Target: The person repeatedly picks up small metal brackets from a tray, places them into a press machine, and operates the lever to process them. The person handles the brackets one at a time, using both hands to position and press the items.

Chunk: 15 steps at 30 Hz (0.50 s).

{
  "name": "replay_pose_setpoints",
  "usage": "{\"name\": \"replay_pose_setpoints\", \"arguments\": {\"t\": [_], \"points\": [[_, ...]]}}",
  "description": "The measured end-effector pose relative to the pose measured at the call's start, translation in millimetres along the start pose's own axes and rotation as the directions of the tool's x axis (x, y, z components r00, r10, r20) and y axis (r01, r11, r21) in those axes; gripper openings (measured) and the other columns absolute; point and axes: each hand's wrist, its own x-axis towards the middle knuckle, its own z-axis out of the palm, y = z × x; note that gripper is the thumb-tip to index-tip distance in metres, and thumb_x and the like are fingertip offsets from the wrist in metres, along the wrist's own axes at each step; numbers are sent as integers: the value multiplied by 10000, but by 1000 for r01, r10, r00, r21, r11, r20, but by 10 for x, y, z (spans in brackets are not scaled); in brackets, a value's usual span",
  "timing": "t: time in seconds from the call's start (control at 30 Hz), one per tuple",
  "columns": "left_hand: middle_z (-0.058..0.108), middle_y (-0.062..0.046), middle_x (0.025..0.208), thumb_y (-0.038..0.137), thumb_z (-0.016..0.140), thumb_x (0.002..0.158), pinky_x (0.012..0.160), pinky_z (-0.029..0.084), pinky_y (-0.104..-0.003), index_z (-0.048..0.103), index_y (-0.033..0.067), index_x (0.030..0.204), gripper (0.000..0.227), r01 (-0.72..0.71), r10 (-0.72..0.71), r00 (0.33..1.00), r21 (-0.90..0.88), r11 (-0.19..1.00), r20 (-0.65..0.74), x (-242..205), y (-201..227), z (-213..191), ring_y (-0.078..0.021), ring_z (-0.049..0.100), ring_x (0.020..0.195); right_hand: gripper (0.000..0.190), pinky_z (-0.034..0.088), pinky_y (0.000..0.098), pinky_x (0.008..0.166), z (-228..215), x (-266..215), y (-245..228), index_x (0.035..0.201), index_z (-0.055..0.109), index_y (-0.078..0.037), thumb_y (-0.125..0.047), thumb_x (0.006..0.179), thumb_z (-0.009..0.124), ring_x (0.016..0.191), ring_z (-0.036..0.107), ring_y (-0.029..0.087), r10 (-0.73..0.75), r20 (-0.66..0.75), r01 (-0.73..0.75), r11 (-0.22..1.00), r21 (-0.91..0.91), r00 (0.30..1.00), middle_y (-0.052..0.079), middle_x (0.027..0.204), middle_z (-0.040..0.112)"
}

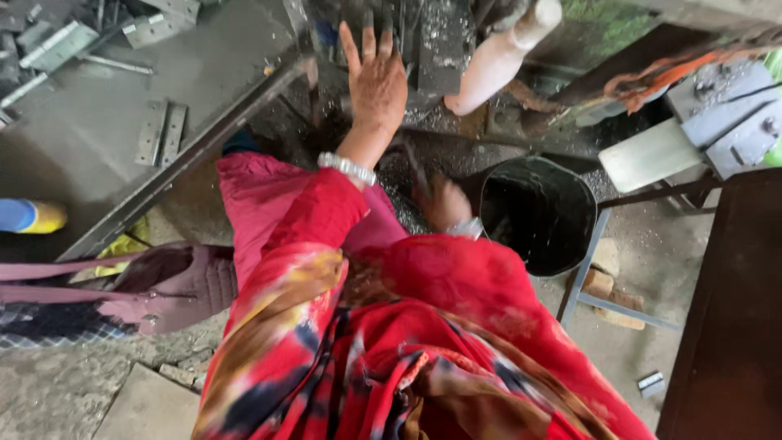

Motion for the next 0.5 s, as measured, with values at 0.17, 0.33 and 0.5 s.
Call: {"name": "replay_pose_setpoints", "arguments": {"t": [0.17,0.33,0.5], "points": [[603,-81,1477,140,589,1012,1238,-102,-641,784,96,1144,240,-17,16,1000,85,996,9,45,-33,-65,-297,397,1503,461,536,564,737,51,-65,50,1084,663,-72,-495,900,677,908,693,460,-96,50,89,987,133,994,239,968,733],[583,-103,1497,178,571,1030,1216,-116,-622,759,118,1189,254,-27,2,991,176,984,136,234,-48,-43,-285,355,1543,504,535,558,749,-6,33,69,1076,637,-57,-539,936,670,886,702,455,23,85,-24,1000,16,996,246,932,726],[561,-118,1527,220,544,1043,1216,-132,-613,708,32,1303,360,-16,25,996,93,996,-89,171,7,70,-321,366,1488,495,531,555,748,-6,22,101,1066,662,-52,-510,877,682,908,695,461,-29,72,21,994,103,997,249,947,729]]}}
